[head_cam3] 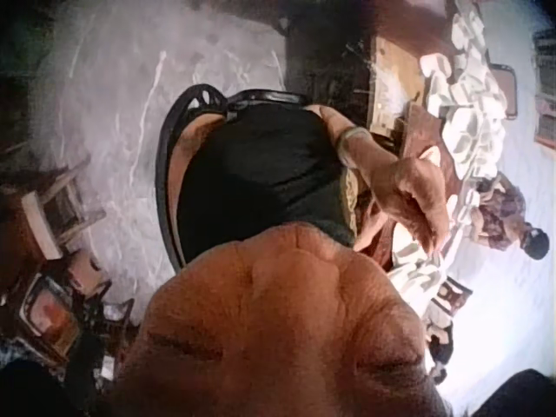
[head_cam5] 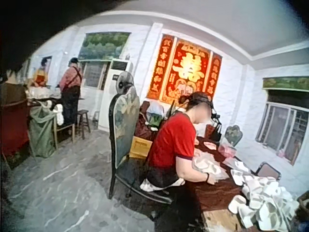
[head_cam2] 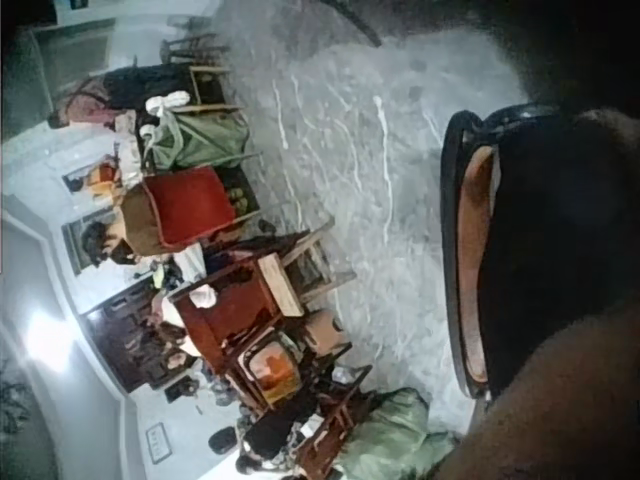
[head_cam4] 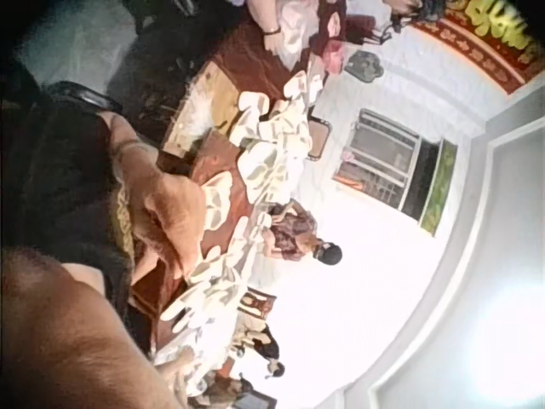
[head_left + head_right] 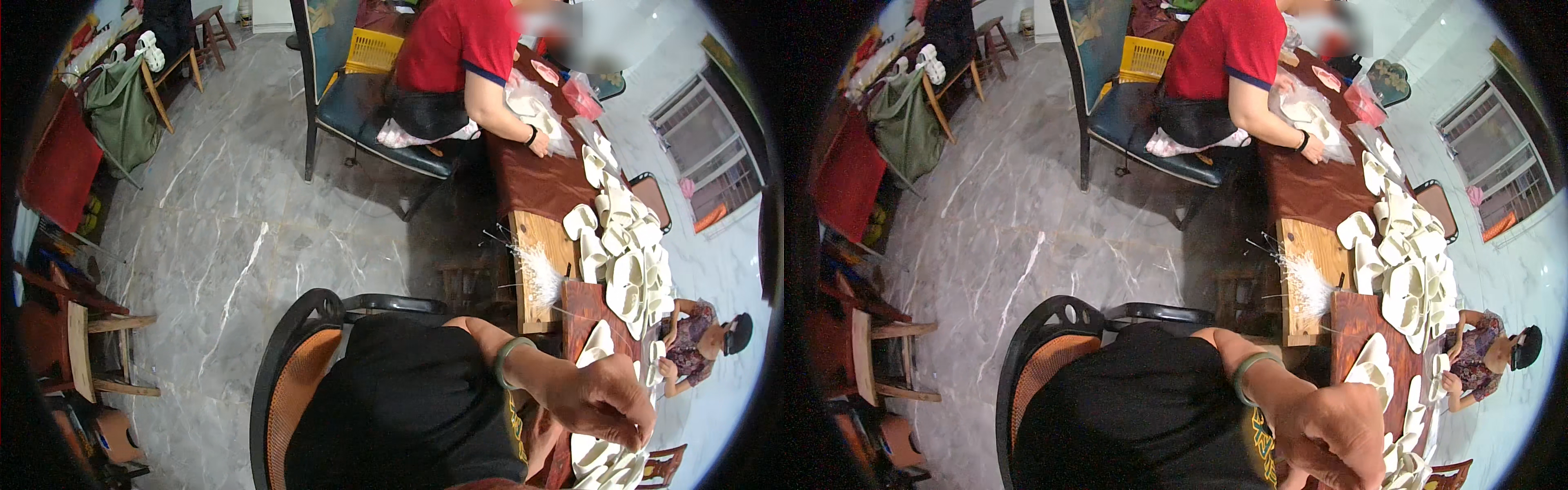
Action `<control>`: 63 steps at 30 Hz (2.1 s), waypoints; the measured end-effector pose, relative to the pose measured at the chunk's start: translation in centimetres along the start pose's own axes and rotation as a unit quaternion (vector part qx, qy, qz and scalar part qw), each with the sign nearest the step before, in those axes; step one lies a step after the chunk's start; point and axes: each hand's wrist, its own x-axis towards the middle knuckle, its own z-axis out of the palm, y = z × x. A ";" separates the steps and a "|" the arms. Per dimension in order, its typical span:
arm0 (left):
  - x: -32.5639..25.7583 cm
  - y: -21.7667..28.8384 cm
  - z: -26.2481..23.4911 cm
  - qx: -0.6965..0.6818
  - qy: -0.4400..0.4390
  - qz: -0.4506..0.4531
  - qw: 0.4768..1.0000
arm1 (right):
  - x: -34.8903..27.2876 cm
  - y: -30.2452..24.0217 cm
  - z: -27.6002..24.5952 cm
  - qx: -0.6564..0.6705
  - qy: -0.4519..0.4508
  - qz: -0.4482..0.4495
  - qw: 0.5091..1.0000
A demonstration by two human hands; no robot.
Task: The person pairs slippers, fastens each pair together by inserting plastic tag fasteners by hand, and places the connected slippers onto the table.
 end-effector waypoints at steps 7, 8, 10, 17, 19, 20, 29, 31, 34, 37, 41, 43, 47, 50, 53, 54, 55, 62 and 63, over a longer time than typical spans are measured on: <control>0.7 4.7 -1.0 0.007 -0.030 0.044 0.999 | -3.9 1.7 -3.2 -0.039 -0.054 0.001 0.998; 0.8 4.8 -0.9 0.010 -0.017 0.056 0.998 | -4.9 2.2 -3.9 -0.037 -0.057 0.006 0.998; 1.0 4.9 -0.8 -0.023 -0.022 0.062 0.998 | -6.1 2.1 -4.2 -0.033 -0.038 0.034 0.998; 0.7 1.9 -0.3 0.005 -0.076 0.031 0.997 | -10.3 5.7 -3.0 0.013 0.006 0.147 0.989; -0.9 -2.4 1.0 -0.024 -0.094 -0.047 0.994 | -13.9 17.1 -2.4 -0.037 0.010 0.115 0.993; -1.7 -3.8 0.9 0.009 -0.115 -0.086 0.990 | -12.9 12.4 -3.2 -0.027 0.006 0.143 0.989; -14.2 -15.0 -3.7 0.123 -0.140 -0.449 0.874 | -15.1 20.0 0.7 0.034 -0.052 0.291 0.955; -16.9 -16.9 -4.9 0.159 -0.117 -0.508 0.838 | -15.5 22.0 3.0 -0.047 0.041 0.290 0.955; -20.7 -19.0 -6.6 0.166 -0.075 -0.587 0.789 | -15.6 25.0 5.2 -0.002 0.027 0.390 0.920; -21.8 -19.6 -7.5 0.192 -0.015 -0.613 0.766 | -15.9 29.3 7.8 0.014 0.044 0.400 0.915; -21.6 -19.7 -7.2 0.234 -0.098 -0.583 0.772 | -16.3 33.5 10.2 0.141 0.091 0.436 0.884; -22.1 -19.3 -7.4 0.288 -0.129 -0.538 0.782 | -16.1 33.7 10.7 0.159 0.068 0.397 0.901; -21.9 -18.6 -7.5 0.320 -0.167 -0.493 0.792 | -16.3 33.7 11.3 0.191 0.027 0.307 0.932; -22.2 -19.0 -7.2 0.342 -0.199 -0.458 0.796 | -16.6 33.4 11.4 0.205 0.013 0.255 0.945; -22.7 -19.6 -6.8 0.339 -0.258 -0.463 0.777 | -16.3 33.3 11.3 0.210 0.036 0.264 0.941; -23.6 -19.6 -7.3 0.355 -0.300 -0.423 0.778 | -15.8 33.4 11.2 0.208 0.059 0.290 0.932; -23.1 -19.7 -7.2 0.369 -0.330 -0.417 0.762 | -15.2 33.8 11.2 0.202 0.095 0.332 0.917; -24.1 -20.4 -7.7 0.364 -0.201 -0.534 0.736 | -12.4 36.0 11.9 0.152 0.094 0.479 0.859; -24.2 -20.1 -8.3 0.392 -0.222 -0.510 0.733 | -11.6 33.0 7.1 0.152 -0.022 0.509 0.847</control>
